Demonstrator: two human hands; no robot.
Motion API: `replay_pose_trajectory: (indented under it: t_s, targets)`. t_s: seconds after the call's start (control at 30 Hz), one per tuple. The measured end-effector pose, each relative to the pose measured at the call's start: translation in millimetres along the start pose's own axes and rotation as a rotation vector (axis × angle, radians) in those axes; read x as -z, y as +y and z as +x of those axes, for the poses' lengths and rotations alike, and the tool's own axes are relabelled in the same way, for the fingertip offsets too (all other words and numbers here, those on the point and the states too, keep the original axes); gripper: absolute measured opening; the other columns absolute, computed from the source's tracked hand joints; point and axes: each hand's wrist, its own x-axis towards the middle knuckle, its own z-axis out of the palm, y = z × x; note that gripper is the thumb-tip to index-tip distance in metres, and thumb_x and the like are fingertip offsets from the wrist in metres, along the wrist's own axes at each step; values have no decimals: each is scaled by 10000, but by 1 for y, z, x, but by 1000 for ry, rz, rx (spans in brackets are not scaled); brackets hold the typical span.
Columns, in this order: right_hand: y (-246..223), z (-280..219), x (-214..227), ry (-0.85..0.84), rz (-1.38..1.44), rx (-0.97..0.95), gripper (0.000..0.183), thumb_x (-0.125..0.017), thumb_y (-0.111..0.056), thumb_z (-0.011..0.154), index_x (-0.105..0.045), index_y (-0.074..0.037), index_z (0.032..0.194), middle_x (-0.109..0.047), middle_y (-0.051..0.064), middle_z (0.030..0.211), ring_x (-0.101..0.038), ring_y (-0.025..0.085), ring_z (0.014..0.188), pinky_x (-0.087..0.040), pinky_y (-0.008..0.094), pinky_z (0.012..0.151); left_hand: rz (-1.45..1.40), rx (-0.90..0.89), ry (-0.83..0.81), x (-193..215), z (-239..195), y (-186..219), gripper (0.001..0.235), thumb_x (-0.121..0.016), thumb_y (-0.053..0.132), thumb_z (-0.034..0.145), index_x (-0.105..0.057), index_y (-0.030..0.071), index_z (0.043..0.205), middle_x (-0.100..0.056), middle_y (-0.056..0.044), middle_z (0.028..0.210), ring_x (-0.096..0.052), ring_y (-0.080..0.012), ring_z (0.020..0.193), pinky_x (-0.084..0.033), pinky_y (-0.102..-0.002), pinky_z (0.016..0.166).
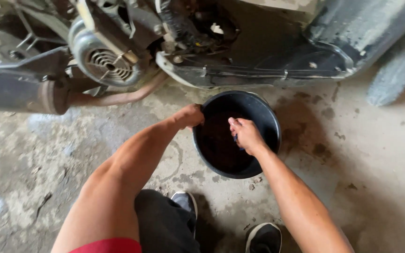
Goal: The person cleans the lower side panel and engine area of a red motorcycle using a blue cloth and a bucket of water. They repeatedly dip the cloth into the bucket, wring it out, and wipe the motorcycle's bodywork.
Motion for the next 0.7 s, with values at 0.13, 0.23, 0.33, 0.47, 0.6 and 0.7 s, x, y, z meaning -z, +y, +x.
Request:
replay_pose_trajectory:
  t_s: [0.13,0.23,0.33,0.47,0.6,0.7]
  targets:
    - [12,5,8,39,-241,76,472,-640,-470,1002,-674,-135,670,-571,43,514,-510,177,454,-413,286,396,132,-97,17,0,-17,32,441,-772,129,608,-790,44,1041,-726,-254,923,-729,-434,865,-596,-561,566]
    - [3,-4,18,21,-385,103,532,-597,-535,1003,-667,-146,648,-632,49,544,-602,234,581,-497,326,578,191,-134,-8,-9,-16,46,426,-787,176,628,-795,23,1026,-745,-236,941,-732,-409,959,-599,-550,730]
    - [-18,-23,33,-2,-398,71,554,-575,-507,1026,-635,-117,637,-626,58,552,-599,236,604,-513,337,620,203,-154,-39,-30,-13,61,375,-778,191,670,-795,-2,991,-758,-208,913,-740,-367,950,-606,-509,778]
    - [-39,-43,57,-75,-514,25,557,-582,-462,1028,-589,-71,630,-609,115,560,-591,296,614,-511,405,648,174,-145,-51,-68,-11,77,290,-772,250,715,-806,20,888,-771,-158,838,-761,-292,899,-605,-452,725]
    - [-53,-54,102,-120,-691,-29,527,-573,-423,1022,-594,-68,634,-619,85,592,-614,254,640,-516,407,640,224,-220,-115,-95,15,95,372,-769,254,765,-795,8,1043,-798,-154,924,-758,-283,1002,-616,-415,835]
    - [-59,-70,142,-321,-807,-122,321,-555,-366,1047,-672,-90,1163,-738,178,1041,-739,332,967,-585,438,805,562,-271,-129,-109,23,98,574,-746,488,814,-724,21,1148,-769,-199,1097,-703,-364,1151,-582,-529,953]
